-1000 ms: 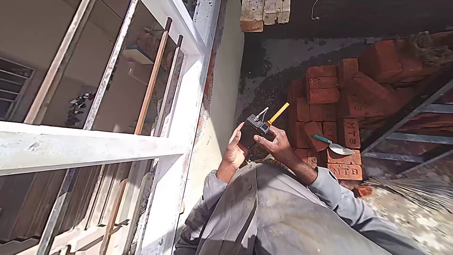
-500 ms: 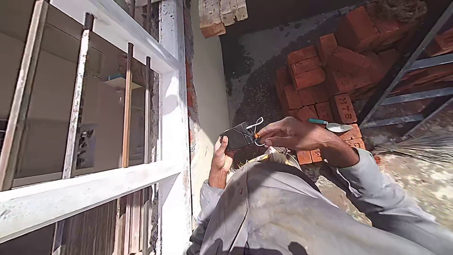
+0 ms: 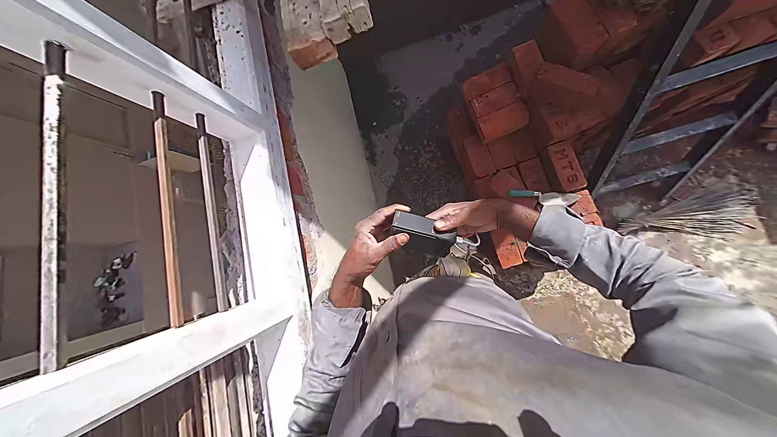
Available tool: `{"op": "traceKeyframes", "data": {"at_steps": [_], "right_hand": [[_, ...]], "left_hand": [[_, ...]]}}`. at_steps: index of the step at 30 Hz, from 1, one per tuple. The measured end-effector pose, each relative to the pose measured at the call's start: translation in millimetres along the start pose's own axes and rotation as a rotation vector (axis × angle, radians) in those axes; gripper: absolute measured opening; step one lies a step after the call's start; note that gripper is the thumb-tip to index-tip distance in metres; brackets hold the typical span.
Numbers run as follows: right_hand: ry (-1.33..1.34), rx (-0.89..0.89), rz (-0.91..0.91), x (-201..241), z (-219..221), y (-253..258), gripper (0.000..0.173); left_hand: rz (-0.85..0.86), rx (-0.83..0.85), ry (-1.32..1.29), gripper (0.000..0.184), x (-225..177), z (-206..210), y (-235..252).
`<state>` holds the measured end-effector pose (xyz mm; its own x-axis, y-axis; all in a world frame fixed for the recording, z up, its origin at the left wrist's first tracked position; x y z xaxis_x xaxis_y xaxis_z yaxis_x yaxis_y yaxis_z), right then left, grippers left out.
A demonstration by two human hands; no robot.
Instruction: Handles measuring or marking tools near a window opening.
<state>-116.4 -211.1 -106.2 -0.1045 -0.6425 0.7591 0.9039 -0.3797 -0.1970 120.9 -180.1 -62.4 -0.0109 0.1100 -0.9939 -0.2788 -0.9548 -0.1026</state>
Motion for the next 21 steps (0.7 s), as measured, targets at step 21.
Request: {"op": "traceKeyframes", "data": {"at_steps": [21], "right_hand": [[-0.336,-0.941,0.378,-98.5,-36.8,-164.3,0.034]], "left_hand": [[-0.508,0.766,0.319,0.054,180.4,71.1,-5.6]]}}
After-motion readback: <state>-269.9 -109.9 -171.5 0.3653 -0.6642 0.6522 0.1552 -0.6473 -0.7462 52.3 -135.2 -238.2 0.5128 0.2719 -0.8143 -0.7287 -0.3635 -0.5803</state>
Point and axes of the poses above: each hand's wrist, its own y-axis towards the middle knuckle, its own z-axis out of the palm, x = y × z, the point moved 2 cm from there along y, towards the middle knuckle, and after that the axes turned 10 degrees about -x, right-handed, at the moved point
